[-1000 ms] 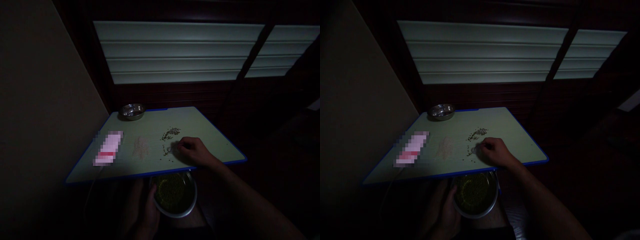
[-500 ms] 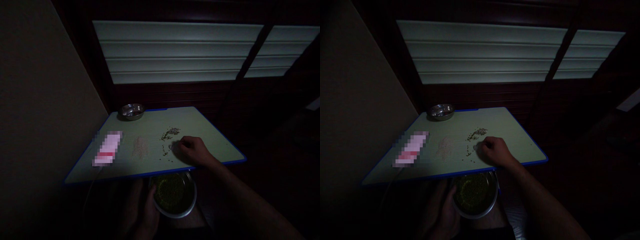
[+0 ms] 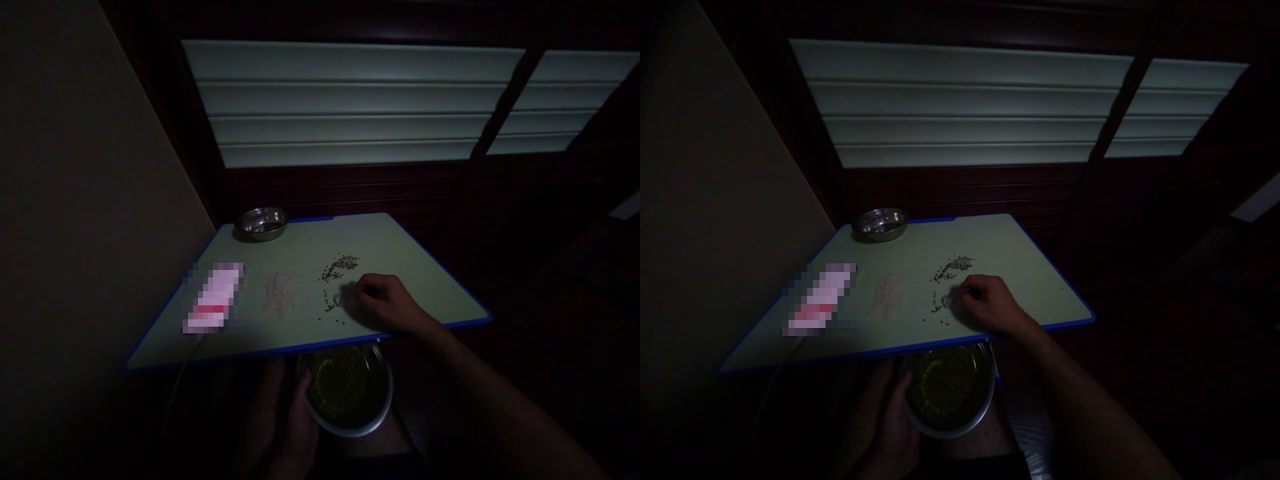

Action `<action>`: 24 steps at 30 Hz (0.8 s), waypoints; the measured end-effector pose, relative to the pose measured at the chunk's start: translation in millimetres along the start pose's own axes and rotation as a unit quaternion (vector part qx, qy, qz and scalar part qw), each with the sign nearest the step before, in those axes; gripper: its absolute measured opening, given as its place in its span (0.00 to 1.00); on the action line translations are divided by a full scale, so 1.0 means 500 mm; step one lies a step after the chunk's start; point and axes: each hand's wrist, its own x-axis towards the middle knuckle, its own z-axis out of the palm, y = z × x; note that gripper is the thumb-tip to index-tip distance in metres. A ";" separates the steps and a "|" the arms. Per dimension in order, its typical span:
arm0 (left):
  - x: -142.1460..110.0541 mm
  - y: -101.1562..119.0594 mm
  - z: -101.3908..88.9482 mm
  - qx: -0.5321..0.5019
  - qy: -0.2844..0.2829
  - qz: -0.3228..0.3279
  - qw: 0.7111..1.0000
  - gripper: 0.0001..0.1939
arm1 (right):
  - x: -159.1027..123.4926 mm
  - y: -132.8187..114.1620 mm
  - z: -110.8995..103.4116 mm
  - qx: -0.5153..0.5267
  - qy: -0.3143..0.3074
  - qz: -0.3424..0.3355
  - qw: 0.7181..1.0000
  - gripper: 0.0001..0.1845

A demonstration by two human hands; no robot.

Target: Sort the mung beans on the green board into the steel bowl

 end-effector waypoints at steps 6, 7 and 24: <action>0.000 0.003 0.007 -0.008 0.025 0.000 1.000 0.36 | 0.000 0.000 0.002 -0.026 0.005 0.010 1.000 0.09; 0.000 0.001 0.006 -0.014 0.027 -0.007 1.000 0.36 | 0.001 0.001 0.003 -0.038 0.015 0.016 0.999 0.09; 0.011 -0.009 -0.022 -0.016 -0.005 -0.008 1.000 0.36 | 0.002 0.004 0.000 0.000 0.012 -0.027 1.000 0.08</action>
